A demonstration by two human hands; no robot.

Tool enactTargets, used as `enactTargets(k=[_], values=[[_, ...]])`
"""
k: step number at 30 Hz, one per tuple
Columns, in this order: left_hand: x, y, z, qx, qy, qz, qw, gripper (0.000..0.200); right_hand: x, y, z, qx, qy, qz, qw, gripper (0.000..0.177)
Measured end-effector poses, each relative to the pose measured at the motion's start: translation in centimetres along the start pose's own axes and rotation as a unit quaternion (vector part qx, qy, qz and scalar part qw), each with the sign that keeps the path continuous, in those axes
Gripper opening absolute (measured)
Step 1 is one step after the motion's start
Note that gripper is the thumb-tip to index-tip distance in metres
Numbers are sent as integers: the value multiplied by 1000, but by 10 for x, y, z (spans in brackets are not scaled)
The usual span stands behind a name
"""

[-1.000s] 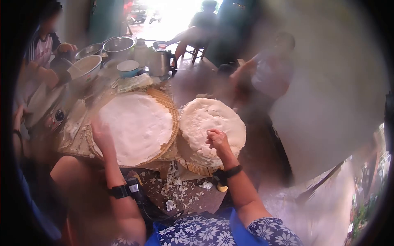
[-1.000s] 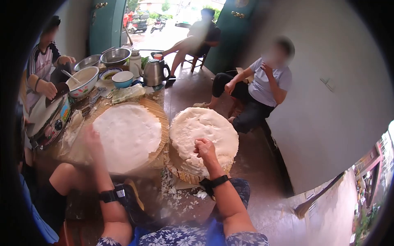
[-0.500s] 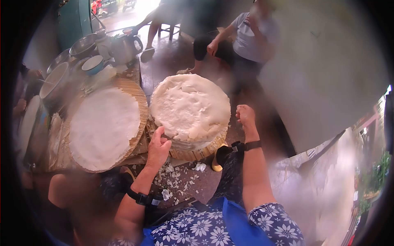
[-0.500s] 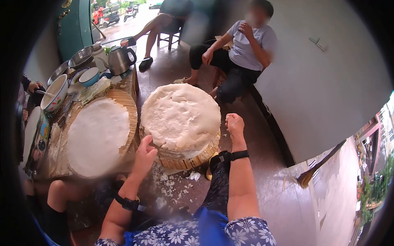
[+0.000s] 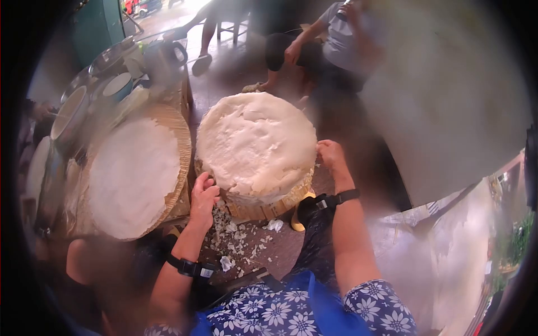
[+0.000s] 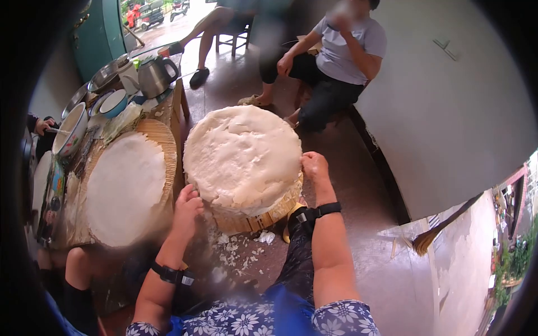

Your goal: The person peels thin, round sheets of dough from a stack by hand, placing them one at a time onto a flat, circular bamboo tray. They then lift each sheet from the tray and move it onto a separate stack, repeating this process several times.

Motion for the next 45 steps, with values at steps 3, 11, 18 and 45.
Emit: enactTargets(k=[3,11,18,45], values=[[-1,-3,-4,4,16,-9,1000,56,2,3,-8,28,-77,32,996,14],[0,-4,-2,0,19,8,1000,54,-2,-1,-6,30,-177,4,984,14],[-2,-3,1,16,30,7,999,54,4,15,-30,27,-238,55,969,12],[4,-5,-4,19,52,39,998,61,-44,19,-51,10,-516,-82,853,33]])
Point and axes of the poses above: each hand's wrist, its own y-axis away from the middle knuckle, its own x-axis out of the back of the hand, z = x × y, the point moved 10 cm from there along -y, towards the middle knuckle, and after that the axes turned 6 degrees about x, right-handed, at the moved point
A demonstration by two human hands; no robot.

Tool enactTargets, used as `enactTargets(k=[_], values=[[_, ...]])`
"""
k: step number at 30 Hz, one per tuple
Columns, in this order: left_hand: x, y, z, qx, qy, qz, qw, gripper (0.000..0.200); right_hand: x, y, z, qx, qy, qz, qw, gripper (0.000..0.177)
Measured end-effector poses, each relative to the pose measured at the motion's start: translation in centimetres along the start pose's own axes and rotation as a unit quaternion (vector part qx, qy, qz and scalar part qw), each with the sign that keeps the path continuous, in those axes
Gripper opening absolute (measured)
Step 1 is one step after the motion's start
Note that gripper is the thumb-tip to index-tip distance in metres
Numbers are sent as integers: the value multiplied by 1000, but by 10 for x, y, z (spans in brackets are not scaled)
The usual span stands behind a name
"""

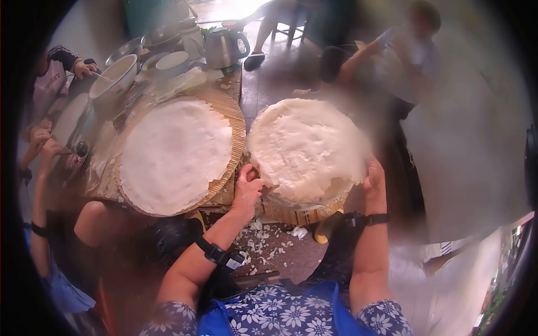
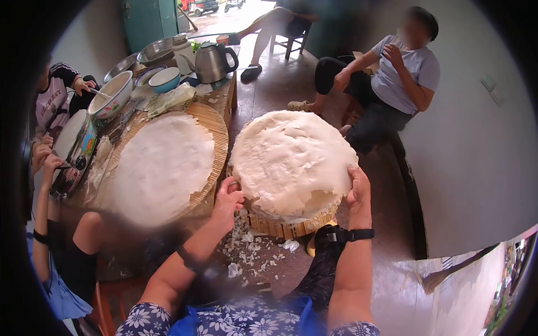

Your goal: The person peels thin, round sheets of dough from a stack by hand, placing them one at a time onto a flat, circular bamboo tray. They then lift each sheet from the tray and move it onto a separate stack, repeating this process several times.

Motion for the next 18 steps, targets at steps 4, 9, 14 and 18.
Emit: enactTargets(k=[4,9,14,18], values=[[0,-1,10,-53,22,-17,998,58,29,-8,17,-43,14,58,997,31],[-8,-1,19,-81,80,-56,992,56,19,-2,7,-27,55,50,997,31],[-18,-6,13,-34,149,-59,987,43,3,0,-5,-1,99,1,995,32],[-25,-6,19,-32,101,-70,992,38,-5,7,-19,36,110,12,993,32]])
Point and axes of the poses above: each hand's wrist, its own y-axis away from the middle knuckle, its own x-axis out of the back of the hand, z = x × y, the point moved 10 cm from there along -y, towards the middle knuckle, and after that the axes turned 6 degrees about x, right-handed, at the moved point
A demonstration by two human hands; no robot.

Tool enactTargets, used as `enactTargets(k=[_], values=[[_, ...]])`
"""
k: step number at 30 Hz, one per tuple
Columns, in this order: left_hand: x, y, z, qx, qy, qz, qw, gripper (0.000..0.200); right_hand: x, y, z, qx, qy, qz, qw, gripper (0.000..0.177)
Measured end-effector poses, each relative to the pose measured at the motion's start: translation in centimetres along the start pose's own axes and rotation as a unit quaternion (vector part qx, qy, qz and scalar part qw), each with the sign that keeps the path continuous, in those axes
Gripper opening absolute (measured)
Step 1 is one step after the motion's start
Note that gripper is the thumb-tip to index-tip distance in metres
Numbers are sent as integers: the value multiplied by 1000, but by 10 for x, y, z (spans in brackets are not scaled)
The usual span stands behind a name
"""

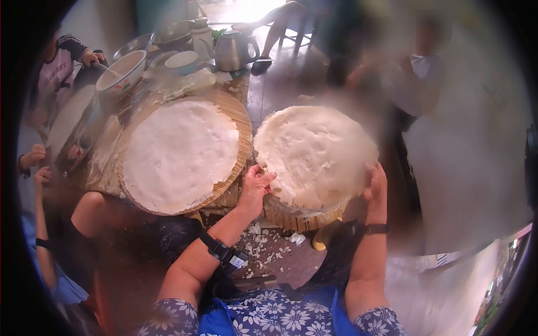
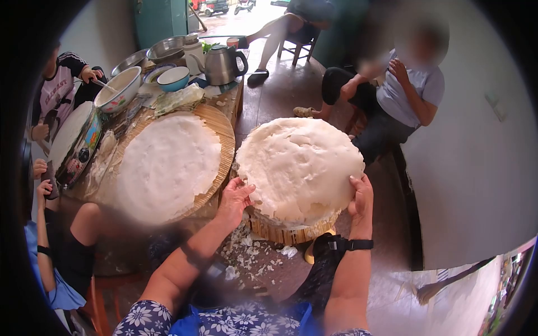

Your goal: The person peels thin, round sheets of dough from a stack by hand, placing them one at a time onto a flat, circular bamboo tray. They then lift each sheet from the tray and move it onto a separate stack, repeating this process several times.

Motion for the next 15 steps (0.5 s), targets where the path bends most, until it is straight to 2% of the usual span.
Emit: enactTargets(k=[2,4,7,13,15], values=[[0,-4,4,-13,-23,0,1000,40,-12,3,0,-1,-27,-35,999,30],[-1,-3,8,-14,29,-4,999,34,-17,6,-7,10,-37,-50,998,29],[-17,-4,14,-13,81,-31,996,30,7,-3,3,24,-19,-24,999,27],[-15,-9,27,-30,74,-50,996,23,1,9,6,-47,-40,15,998,28],[-13,-9,24,-22,66,-41,997,22,4,6,6,-43,-27,29,998,28]])
Point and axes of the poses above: each hand's wrist, its own y-axis away from the middle knuckle, its own x-axis out of the back of the hand, z = x × y, the point moved 10 cm from there along -y, towards the middle knuckle, and after that the axes turned 6 degrees about x, right-handed, at the moved point
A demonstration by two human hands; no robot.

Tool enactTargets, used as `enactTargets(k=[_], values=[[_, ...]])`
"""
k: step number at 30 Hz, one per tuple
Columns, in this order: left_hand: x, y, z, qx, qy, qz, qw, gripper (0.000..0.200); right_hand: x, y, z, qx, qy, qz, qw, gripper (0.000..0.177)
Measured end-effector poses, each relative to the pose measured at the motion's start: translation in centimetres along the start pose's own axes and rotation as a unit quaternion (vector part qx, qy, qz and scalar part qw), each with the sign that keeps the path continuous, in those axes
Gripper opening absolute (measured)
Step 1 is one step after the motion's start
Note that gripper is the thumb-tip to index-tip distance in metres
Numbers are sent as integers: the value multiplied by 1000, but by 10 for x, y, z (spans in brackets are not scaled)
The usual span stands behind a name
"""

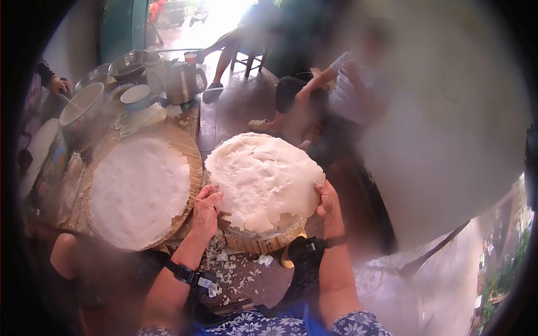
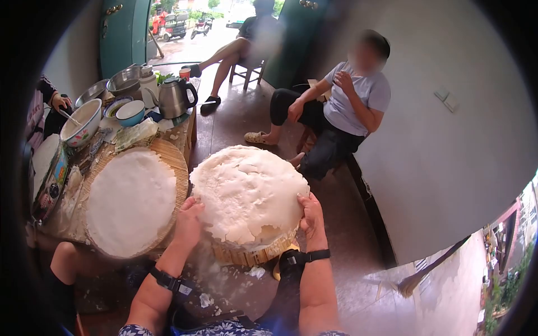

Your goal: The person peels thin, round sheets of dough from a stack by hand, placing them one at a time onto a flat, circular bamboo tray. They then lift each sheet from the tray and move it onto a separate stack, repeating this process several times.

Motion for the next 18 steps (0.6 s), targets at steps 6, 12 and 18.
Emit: enactTargets(k=[6,12,18], values=[[-5,-1,4,-22,4,-9,1000,19,-2,-6,-4,28,2,-28,999,36],[-12,7,17,-59,24,-35,997,19,-16,1,-8,50,-53,-76,994,33],[-20,32,53,-137,22,-87,987,18,-41,34,-22,106,-98,-132,981,41]])
Point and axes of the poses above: each hand's wrist, its own y-axis away from the middle knuckle, its own x-axis out of the back of the hand, z = x × y, the point moved 10 cm from there along -y, towards the middle knuckle, and after that the axes turned 6 degrees about x, right-handed, at the moved point
